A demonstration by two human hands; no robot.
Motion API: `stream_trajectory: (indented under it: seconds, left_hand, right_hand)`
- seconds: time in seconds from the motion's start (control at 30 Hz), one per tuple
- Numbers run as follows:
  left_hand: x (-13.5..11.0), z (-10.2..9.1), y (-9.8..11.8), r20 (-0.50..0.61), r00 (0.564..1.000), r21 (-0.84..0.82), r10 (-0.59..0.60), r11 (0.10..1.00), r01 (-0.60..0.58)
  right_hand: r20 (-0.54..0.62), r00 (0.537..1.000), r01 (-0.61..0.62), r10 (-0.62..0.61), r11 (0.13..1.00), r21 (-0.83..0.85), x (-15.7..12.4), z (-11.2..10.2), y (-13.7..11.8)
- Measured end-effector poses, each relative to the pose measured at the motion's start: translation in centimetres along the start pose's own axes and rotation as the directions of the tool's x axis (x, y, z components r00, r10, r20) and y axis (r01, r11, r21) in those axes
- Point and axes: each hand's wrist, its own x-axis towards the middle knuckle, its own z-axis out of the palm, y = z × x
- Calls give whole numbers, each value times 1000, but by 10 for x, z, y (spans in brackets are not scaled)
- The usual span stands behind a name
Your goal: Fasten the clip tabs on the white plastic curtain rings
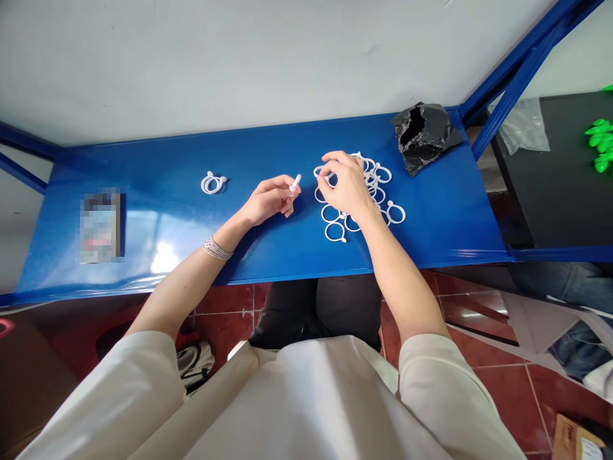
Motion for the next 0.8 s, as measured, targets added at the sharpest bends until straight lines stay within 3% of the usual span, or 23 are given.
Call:
stream_trajectory:
  seconds: [0.27, 0.43, 0.57, 0.8]
  left_hand:
    - [-1, -2, -1, 25, 1000, 48, -10, 999, 9]
    - [0, -4, -5, 37, 999, 50, -23, 999, 22]
    - [1, -5, -8, 26, 1000, 65, -11, 998, 9]
    - [1, -6, -10, -12, 1000, 138, -8, 990, 10]
  right_hand:
    - [55, 998, 1, -18, 953, 303, -3, 2, -17]
    - [81, 996, -54, 30, 950, 309, -5, 5, -21]
    - [161, 986, -14, -37, 952, 306, -8, 11, -31]
    - [60, 994, 67, -86, 960, 271, -10, 15, -34]
